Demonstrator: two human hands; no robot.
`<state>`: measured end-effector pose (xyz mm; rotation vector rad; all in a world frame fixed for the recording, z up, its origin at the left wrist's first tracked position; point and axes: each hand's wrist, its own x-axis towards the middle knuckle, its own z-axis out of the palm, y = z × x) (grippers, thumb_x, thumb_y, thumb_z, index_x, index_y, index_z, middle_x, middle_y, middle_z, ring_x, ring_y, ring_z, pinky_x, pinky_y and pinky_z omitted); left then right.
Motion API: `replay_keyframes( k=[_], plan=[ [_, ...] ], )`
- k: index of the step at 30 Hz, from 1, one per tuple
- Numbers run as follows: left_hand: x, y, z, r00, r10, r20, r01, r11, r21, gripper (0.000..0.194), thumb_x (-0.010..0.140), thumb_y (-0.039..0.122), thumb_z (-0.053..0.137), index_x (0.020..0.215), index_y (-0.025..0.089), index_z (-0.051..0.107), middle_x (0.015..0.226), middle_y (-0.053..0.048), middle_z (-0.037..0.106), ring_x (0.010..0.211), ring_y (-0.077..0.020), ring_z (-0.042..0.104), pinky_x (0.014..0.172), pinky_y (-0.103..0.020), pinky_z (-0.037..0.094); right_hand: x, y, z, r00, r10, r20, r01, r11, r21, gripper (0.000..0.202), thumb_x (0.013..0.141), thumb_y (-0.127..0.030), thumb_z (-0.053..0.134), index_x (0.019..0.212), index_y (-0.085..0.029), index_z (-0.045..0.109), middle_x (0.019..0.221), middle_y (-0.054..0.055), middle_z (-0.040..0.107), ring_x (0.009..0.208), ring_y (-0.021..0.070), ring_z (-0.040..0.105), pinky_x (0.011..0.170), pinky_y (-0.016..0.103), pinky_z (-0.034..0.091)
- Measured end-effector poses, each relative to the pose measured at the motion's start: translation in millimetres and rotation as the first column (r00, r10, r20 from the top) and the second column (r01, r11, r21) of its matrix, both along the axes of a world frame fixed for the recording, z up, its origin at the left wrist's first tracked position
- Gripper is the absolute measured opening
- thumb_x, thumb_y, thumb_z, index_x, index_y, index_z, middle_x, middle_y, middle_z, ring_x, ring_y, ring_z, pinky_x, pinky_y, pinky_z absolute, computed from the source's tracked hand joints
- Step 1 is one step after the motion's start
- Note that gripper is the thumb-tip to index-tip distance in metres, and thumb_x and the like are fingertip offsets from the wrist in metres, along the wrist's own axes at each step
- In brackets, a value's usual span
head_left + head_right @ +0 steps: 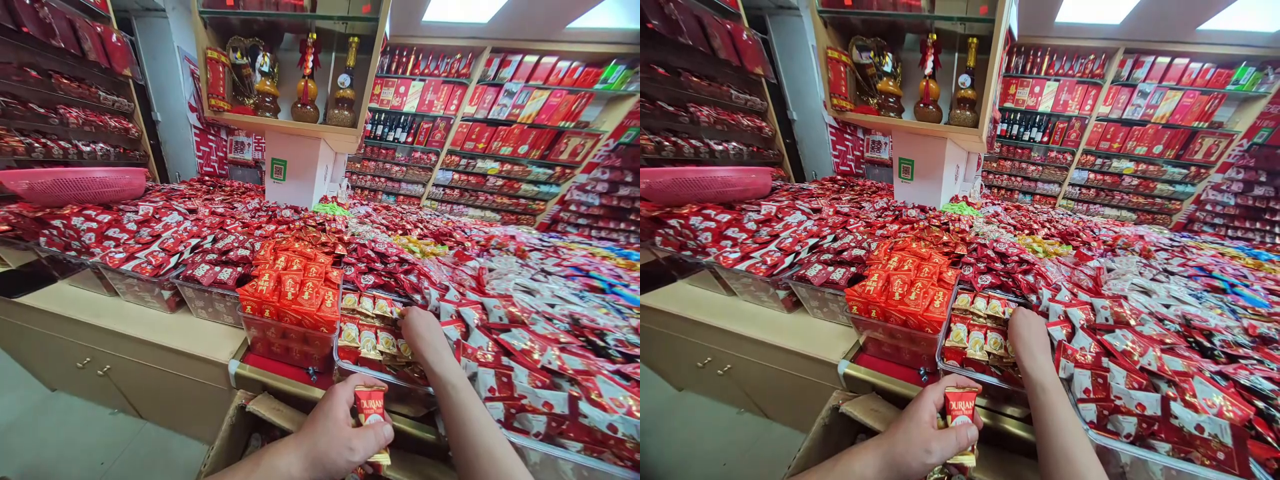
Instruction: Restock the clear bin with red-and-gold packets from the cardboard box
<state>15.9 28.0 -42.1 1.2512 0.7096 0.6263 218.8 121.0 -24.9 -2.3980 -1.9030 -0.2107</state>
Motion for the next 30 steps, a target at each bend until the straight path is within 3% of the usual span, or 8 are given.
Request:
replay_keyframes(
  k=[6, 9, 12, 18, 22, 25, 30],
  plan=[
    [-0.7, 1.5, -0.2, 1.0, 0.002, -0.008, -0.001, 0.997, 0.073, 0.038, 0.068, 0.017, 0.058, 0.104, 0.015, 0.048, 0.078, -0.001, 0.059, 0.064, -0.0118, 0.053, 0.06, -0.026, 0.043, -14.0, -13.0, 9.7, 0.999, -0.029, 0.015, 0.028, 0.999, 0.037, 0.031, 0.075, -0.003, 0.035, 0.083, -0.007, 0.064, 0.087, 0.019, 0.066, 0.084, 0.0282, 0.061, 0.068, 0.034, 0.043],
    [-1.0, 2.6, 0.3, 0.999, 0.001, -0.042, 0.004, 0.993, 0.12, 0.034, 0.069, 0.016, 0.058, 0.102, 0.016, 0.05, 0.08, -0.002, 0.059, 0.067, -0.0123, 0.053, 0.063, -0.026, 0.043, -25.3, -10.3, 11.8, 1.0, 0.019, 0.019, -0.021, 0.997, 0.07, 0.036, 0.079, -0.008, 0.032, 0.106, -0.008, 0.056, 0.115, 0.02, 0.054, 0.108, 0.0304, 0.048, 0.079, 0.039, 0.041],
    [-0.6, 2.8, 2.5, 0.999, -0.014, -0.029, 0.017, 0.994, 0.106, 0.034, 0.07, 0.016, 0.057, 0.103, 0.016, 0.049, 0.079, -0.001, 0.059, 0.066, -0.0118, 0.052, 0.063, -0.026, 0.042, -33.8, 1.0, 5.8, 0.99, 0.14, 0.006, -0.14, 0.989, 0.044, 0.042, 0.083, -0.016, 0.032, 0.123, -0.012, 0.043, 0.134, 0.012, 0.039, 0.123, 0.0267, 0.032, 0.094, 0.04, 0.032],
    [0.6, 2.0, 3.9, 1.0, -0.01, -0.003, 0.011, 0.998, 0.059, 0.033, 0.069, 0.015, 0.058, 0.101, 0.015, 0.049, 0.076, 0.0, 0.057, 0.064, -0.0103, 0.05, 0.063, -0.026, 0.042, -33.5, 12.2, -6.7, 0.973, 0.227, -0.034, -0.228, 0.973, -0.03, 0.047, 0.08, -0.011, 0.034, 0.127, -0.012, 0.04, 0.135, 0.012, 0.038, 0.122, 0.0254, 0.035, 0.098, 0.046, 0.027],
    [0.9, 2.1, 1.7, 1.0, -0.009, -0.002, 0.009, 0.998, 0.055, 0.034, 0.068, 0.015, 0.057, 0.101, 0.014, 0.049, 0.076, -0.001, 0.057, 0.06, -0.0095, 0.048, 0.061, -0.026, 0.043, -23.4, 3.1, -4.0, 0.98, 0.198, -0.011, -0.199, 0.98, -0.025, 0.052, 0.076, -0.005, 0.036, 0.128, -0.001, 0.036, 0.135, 0.021, 0.034, 0.124, 0.0277, 0.03, 0.098, 0.041, 0.028],
    [1.1, 2.4, 1.6, 1.0, -0.009, -0.013, 0.01, 0.998, 0.064, 0.034, 0.068, 0.016, 0.057, 0.101, 0.015, 0.05, 0.076, 0.0, 0.058, 0.061, -0.0103, 0.05, 0.061, -0.025, 0.043, -16.2, -2.9, -4.1, 0.983, 0.181, 0.013, -0.18, 0.983, -0.037, 0.046, 0.074, 0.001, 0.035, 0.119, 0.003, 0.046, 0.126, 0.024, 0.044, 0.12, 0.0254, 0.037, 0.097, 0.035, 0.029],
    [0.9, 2.4, -0.2, 1.0, -0.02, -0.022, 0.02, 0.999, 0.026, 0.034, 0.067, 0.019, 0.057, 0.1, 0.017, 0.048, 0.077, 0.0, 0.056, 0.059, -0.0109, 0.052, 0.054, -0.024, 0.042, -15.0, -5.8, -1.7, 0.995, 0.097, 0.02, -0.096, 0.995, -0.034, 0.036, 0.078, -0.001, 0.031, 0.101, -0.005, 0.057, 0.105, 0.019, 0.06, 0.099, 0.0259, 0.053, 0.08, 0.035, 0.041]
  ],
)
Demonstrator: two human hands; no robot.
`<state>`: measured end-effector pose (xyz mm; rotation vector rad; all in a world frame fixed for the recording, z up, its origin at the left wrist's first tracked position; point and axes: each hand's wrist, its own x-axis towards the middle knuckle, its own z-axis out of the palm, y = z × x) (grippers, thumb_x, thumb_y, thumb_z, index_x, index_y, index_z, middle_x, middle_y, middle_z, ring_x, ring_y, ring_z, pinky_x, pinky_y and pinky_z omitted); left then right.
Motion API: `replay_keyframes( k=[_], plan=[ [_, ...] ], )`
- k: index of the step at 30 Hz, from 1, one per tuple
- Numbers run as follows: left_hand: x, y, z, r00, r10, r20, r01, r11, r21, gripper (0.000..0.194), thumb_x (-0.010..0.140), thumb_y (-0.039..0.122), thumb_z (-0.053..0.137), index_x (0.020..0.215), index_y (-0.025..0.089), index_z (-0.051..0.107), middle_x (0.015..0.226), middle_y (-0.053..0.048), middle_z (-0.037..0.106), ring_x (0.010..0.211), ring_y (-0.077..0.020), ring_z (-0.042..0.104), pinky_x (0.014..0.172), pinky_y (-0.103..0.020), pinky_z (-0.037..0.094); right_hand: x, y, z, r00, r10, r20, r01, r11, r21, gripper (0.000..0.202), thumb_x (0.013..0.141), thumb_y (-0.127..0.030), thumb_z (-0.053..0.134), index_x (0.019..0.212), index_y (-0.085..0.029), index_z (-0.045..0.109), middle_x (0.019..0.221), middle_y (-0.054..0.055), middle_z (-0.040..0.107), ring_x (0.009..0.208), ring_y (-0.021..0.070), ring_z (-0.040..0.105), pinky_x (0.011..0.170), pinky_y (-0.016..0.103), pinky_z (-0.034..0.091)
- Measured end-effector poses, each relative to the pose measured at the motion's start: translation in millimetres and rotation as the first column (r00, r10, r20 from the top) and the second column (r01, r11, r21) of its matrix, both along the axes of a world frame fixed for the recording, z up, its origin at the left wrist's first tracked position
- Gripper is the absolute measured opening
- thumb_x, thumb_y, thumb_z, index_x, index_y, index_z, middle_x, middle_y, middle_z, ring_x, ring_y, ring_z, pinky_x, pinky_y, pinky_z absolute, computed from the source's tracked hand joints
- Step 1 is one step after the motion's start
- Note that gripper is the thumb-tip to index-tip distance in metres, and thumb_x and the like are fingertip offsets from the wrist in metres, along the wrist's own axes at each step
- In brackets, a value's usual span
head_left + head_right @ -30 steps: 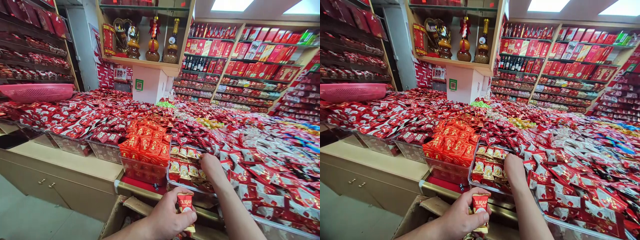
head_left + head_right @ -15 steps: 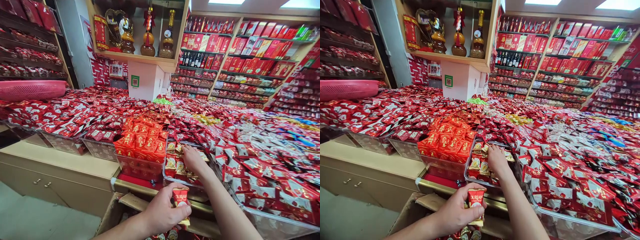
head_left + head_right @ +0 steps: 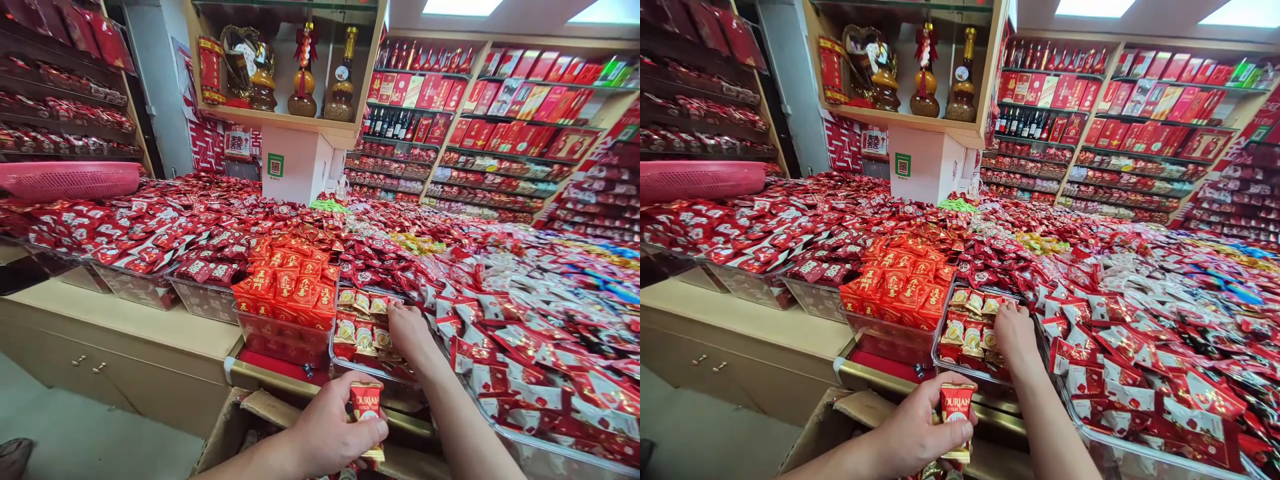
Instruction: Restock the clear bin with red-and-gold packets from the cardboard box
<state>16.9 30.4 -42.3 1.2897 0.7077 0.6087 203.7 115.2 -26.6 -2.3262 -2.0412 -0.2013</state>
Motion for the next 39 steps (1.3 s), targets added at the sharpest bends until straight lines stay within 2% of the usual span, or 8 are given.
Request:
replay_keyframes(
  k=[4, 10, 18, 21, 27, 30, 33, 39],
  plan=[
    [-1.4, 1.5, -7.0, 1.0, 0.013, 0.02, -0.013, 1.0, 0.009, 0.036, 0.066, 0.017, 0.059, 0.1, 0.016, 0.049, 0.074, 0.001, 0.056, 0.062, -0.011, 0.051, 0.059, -0.025, 0.042, -9.0, 0.5, 9.9, 0.999, -0.037, -0.016, 0.037, 0.999, 0.018, 0.034, 0.079, -0.007, 0.032, 0.099, -0.008, 0.059, 0.106, 0.019, 0.059, 0.096, 0.0308, 0.054, 0.069, 0.04, 0.044],
    [-3.8, 5.0, -10.4, 1.0, -0.018, -0.011, 0.019, 0.992, 0.123, 0.035, 0.067, 0.021, 0.06, 0.1, 0.015, 0.05, 0.078, -0.001, 0.057, 0.068, -0.012, 0.05, 0.064, -0.025, 0.04, -24.8, 15.0, 5.8, 0.993, 0.101, -0.066, -0.098, 0.994, 0.04, 0.048, 0.084, -0.037, 0.036, 0.129, -0.021, 0.038, 0.136, 0.005, 0.038, 0.125, 0.0302, 0.027, 0.095, 0.053, 0.026],
    [-2.7, 4.6, -11.7, 0.991, 0.092, 0.097, -0.097, 0.994, 0.05, 0.047, 0.067, 0.037, 0.065, 0.104, 0.017, 0.046, 0.079, -0.001, 0.056, 0.07, -0.0133, 0.051, 0.069, -0.029, 0.042, -24.7, -0.7, 13.0, 0.958, 0.256, -0.131, -0.237, 0.961, 0.146, 0.044, 0.082, -0.018, 0.038, 0.126, -0.018, 0.042, 0.129, 0.009, 0.047, 0.123, 0.0279, 0.033, 0.099, 0.051, 0.023],
    [-3.1, 3.0, -7.8, 0.966, 0.134, 0.223, -0.124, 0.991, -0.057, 0.053, 0.069, 0.044, 0.063, 0.11, 0.02, 0.04, 0.088, -0.003, 0.056, 0.072, -0.015, 0.055, 0.069, -0.032, 0.044, -30.7, -43.7, 19.1, 0.81, 0.413, -0.416, -0.268, 0.892, 0.364, 0.035, 0.084, -0.028, 0.038, 0.113, -0.013, 0.052, 0.112, 0.013, 0.059, 0.103, 0.0206, 0.054, 0.088, 0.033, 0.043],
    [-7.1, -1.2, 0.7, 0.943, -0.042, 0.331, 0.039, 0.999, 0.017, 0.071, 0.068, 0.032, 0.069, 0.126, 0.023, 0.029, 0.109, -0.008, 0.055, 0.102, -0.0203, 0.052, 0.087, -0.035, 0.038, -43.0, -116.3, -13.2, 0.354, 0.4, -0.845, -0.197, 0.915, 0.351, 0.029, 0.079, -0.035, 0.051, 0.104, -0.021, 0.049, 0.096, 0.009, 0.064, 0.084, 0.0186, 0.062, 0.072, 0.029, 0.051],
    [-5.8, -2.4, 1.8, 0.977, -0.058, 0.205, 0.074, 0.995, -0.07, 0.087, 0.062, 0.03, 0.073, 0.131, 0.023, 0.021, 0.092, -0.005, 0.061, 0.079, -0.0157, 0.058, 0.07, -0.029, 0.043, -37.8, -123.2, -19.0, 0.169, 0.313, -0.935, -0.014, 0.949, 0.315, 0.023, 0.076, -0.036, 0.056, 0.091, -0.02, 0.048, 0.078, 0.006, 0.065, 0.071, 0.0164, 0.062, 0.061, 0.025, 0.051],
    [-2.1, -1.3, 4.3, 0.997, -0.018, 0.074, 0.02, 0.999, -0.026, 0.067, 0.066, 0.03, 0.069, 0.123, 0.016, 0.036, 0.069, 0.002, 0.059, 0.055, -0.0062, 0.048, 0.054, -0.019, 0.035, -29.5, -123.0, -12.6, 0.037, 0.271, -0.962, 0.098, 0.957, 0.273, 0.026, 0.074, -0.035, 0.06, 0.089, -0.019, 0.045, 0.072, 0.003, 0.063, 0.063, 0.0145, 0.059, 0.053, 0.023, 0.048],
    [1.6, 3.9, 8.8, 0.985, 0.132, 0.114, -0.134, 0.991, 0.008, 0.058, 0.071, 0.032, 0.063, 0.119, 0.013, 0.037, 0.052, 0.009, 0.046, 0.043, -0.0027, 0.03, 0.044, -0.016, 0.021, -35.2, -126.1, -15.8, -0.103, 0.345, -0.933, -0.031, 0.936, 0.35, 0.037, 0.075, -0.029, 0.06, 0.102, -0.024, 0.036, 0.088, 0.005, 0.062, 0.078, 0.0163, 0.061, 0.071, 0.032, 0.051]
  ],
)
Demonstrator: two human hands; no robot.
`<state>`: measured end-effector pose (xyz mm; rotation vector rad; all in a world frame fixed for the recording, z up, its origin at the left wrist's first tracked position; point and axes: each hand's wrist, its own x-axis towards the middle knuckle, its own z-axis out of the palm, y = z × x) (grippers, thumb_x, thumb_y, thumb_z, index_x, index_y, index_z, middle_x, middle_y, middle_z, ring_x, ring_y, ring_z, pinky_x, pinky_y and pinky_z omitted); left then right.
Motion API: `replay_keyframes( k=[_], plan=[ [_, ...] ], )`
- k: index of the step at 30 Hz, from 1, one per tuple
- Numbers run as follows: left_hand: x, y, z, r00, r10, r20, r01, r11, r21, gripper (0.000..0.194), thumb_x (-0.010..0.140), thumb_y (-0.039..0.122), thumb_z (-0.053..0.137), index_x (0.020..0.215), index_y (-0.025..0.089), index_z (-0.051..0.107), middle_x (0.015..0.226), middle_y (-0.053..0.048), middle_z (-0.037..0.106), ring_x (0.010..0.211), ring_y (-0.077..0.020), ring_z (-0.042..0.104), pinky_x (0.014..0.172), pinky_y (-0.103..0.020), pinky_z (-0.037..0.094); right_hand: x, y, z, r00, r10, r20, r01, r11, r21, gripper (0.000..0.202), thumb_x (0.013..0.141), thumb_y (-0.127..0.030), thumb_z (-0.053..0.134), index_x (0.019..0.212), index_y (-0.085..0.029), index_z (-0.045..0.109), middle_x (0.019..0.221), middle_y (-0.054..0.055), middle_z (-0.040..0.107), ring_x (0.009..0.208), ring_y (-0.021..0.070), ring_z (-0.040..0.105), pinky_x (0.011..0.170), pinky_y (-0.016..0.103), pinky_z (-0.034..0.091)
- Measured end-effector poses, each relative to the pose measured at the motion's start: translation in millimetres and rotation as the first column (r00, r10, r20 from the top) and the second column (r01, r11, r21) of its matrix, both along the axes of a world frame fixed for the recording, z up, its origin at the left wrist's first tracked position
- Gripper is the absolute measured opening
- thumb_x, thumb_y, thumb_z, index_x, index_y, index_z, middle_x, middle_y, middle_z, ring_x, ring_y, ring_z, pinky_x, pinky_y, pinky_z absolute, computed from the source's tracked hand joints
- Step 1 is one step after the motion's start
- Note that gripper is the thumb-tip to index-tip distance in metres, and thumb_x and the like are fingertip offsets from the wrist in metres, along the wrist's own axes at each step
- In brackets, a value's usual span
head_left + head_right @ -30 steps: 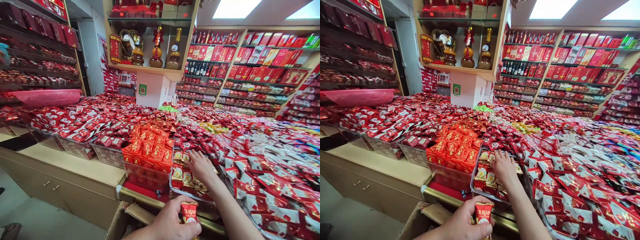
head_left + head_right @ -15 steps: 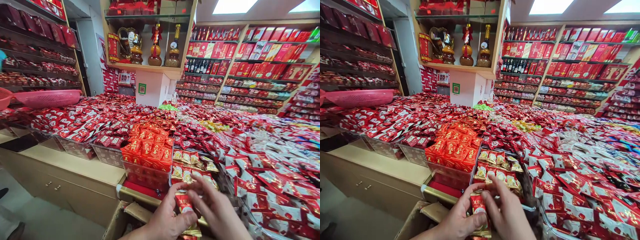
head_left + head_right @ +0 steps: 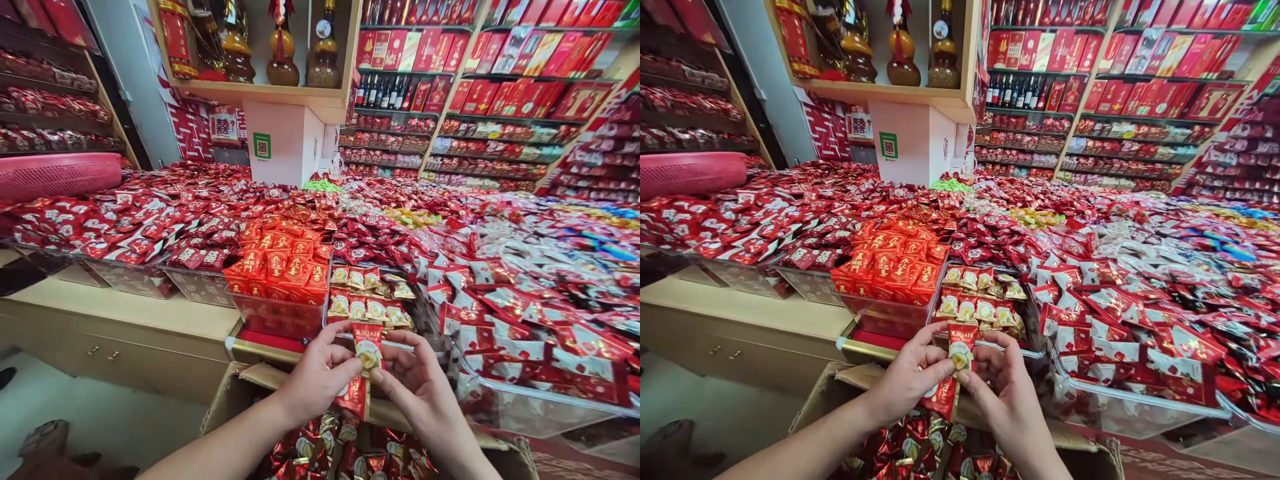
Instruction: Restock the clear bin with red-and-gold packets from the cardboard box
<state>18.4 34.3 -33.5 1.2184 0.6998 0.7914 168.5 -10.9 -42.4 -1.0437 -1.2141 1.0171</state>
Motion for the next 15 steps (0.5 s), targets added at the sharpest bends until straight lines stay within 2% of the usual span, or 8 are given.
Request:
replay_keyframes(
  k=[2, 4, 5, 7, 9, 10, 12, 15],
  plan=[
    [0.1, -0.6, 1.6, 1.0, 0.03, -0.002, -0.03, 1.0, 0.004, 0.063, 0.07, 0.031, 0.064, 0.123, 0.013, 0.033, 0.051, 0.01, 0.045, 0.043, -0.0031, 0.03, 0.044, -0.017, 0.021, -4.2, -2.4, -3.9, 0.999, -0.02, 0.035, 0.02, 1.0, 0.004, 0.032, 0.077, -0.029, 0.057, 0.099, -0.024, 0.036, 0.085, 0.004, 0.062, 0.079, 0.0162, 0.061, 0.071, 0.031, 0.051],
    [0.5, -2.1, 3.3, 0.998, 0.059, -0.031, -0.058, 0.998, 0.019, 0.067, 0.07, 0.029, 0.064, 0.126, 0.013, 0.03, 0.052, 0.009, 0.049, 0.044, -0.0041, 0.033, 0.045, -0.017, 0.022, -6.5, -5.4, -5.7, 0.98, -0.091, 0.18, 0.089, 0.996, 0.018, 0.021, 0.078, -0.029, 0.055, 0.092, -0.023, 0.04, 0.078, 0.002, 0.061, 0.074, 0.0157, 0.061, 0.066, 0.029, 0.051],
    [0.8, -2.7, 4.0, 0.996, 0.079, -0.048, -0.077, 0.997, 0.027, 0.069, 0.07, 0.028, 0.063, 0.127, 0.013, 0.028, 0.053, 0.008, 0.05, 0.045, -0.0046, 0.034, 0.046, -0.018, 0.023, -7.0, -7.0, -5.6, 0.944, -0.142, 0.298, 0.13, 0.99, 0.057, 0.017, 0.079, -0.029, 0.054, 0.09, -0.023, 0.043, 0.08, 0.003, 0.06, 0.074, 0.016, 0.06, 0.065, 0.029, 0.051],
    [1.5, -2.8, 4.5, 0.991, 0.114, -0.07, -0.112, 0.993, 0.032, 0.07, 0.072, 0.026, 0.062, 0.129, 0.014, 0.024, 0.052, 0.009, 0.05, 0.045, -0.005, 0.035, 0.048, -0.018, 0.025, -7.1, -9.8, -4.3, 0.793, -0.26, 0.552, 0.165, 0.962, 0.216, 0.015, 0.081, -0.024, 0.051, 0.095, -0.021, 0.048, 0.097, 0.009, 0.058, 0.083, 0.0184, 0.058, 0.07, 0.032, 0.051],
    [2.1, -1.7, 3.4, 0.99, 0.122, -0.067, -0.12, 0.992, 0.026, 0.069, 0.074, 0.026, 0.059, 0.13, 0.014, 0.02, 0.051, 0.01, 0.048, 0.045, -0.0049, 0.034, 0.049, -0.018, 0.026, -6.5, -10.7, -2.8, 0.6, -0.348, 0.72, 0.062, 0.918, 0.392, 0.025, 0.081, -0.017, 0.048, 0.106, -0.02, 0.049, 0.117, 0.013, 0.05, 0.097, 0.0214, 0.053, 0.079, 0.037, 0.048],
    [2.3, -0.9, 2.3, 0.991, 0.117, -0.06, -0.115, 0.993, 0.027, 0.069, 0.075, 0.026, 0.058, 0.131, 0.014, 0.02, 0.051, 0.01, 0.048, 0.045, -0.0049, 0.034, 0.049, -0.018, 0.027, -5.8, -10.3, -2.3, 0.528, -0.372, 0.764, -0.017, 0.894, 0.447, 0.03, 0.081, -0.013, 0.047, 0.111, -0.02, 0.047, 0.12, 0.013, 0.048, 0.1, 0.022, 0.051, 0.081, 0.038, 0.048],
    [2.4, 0.3, -0.3, 0.994, 0.101, -0.052, -0.099, 0.994, 0.038, 0.069, 0.076, 0.027, 0.058, 0.131, 0.015, 0.019, 0.054, 0.008, 0.05, 0.047, -0.0052, 0.035, 0.05, -0.018, 0.027, -3.5, -8.3, -2.2, 0.439, -0.39, 0.809, -0.152, 0.855, 0.495, 0.035, 0.081, -0.009, 0.045, 0.115, -0.019, 0.045, 0.113, 0.012, 0.055, 0.098, 0.0211, 0.052, 0.08, 0.037, 0.049],
    [2.0, -0.4, -3.3, 0.996, 0.07, -0.05, -0.067, 0.996, 0.058, 0.07, 0.077, 0.029, 0.057, 0.133, 0.018, 0.016, 0.059, 0.006, 0.051, 0.05, -0.006, 0.038, 0.049, -0.018, 0.027, 1.1, -6.6, -2.8, 0.361, -0.401, 0.842, -0.211, 0.844, 0.493, 0.036, 0.083, -0.008, 0.043, 0.118, -0.014, 0.042, 0.107, 0.012, 0.059, 0.095, 0.02, 0.054, 0.079, 0.036, 0.05]
  ],
)
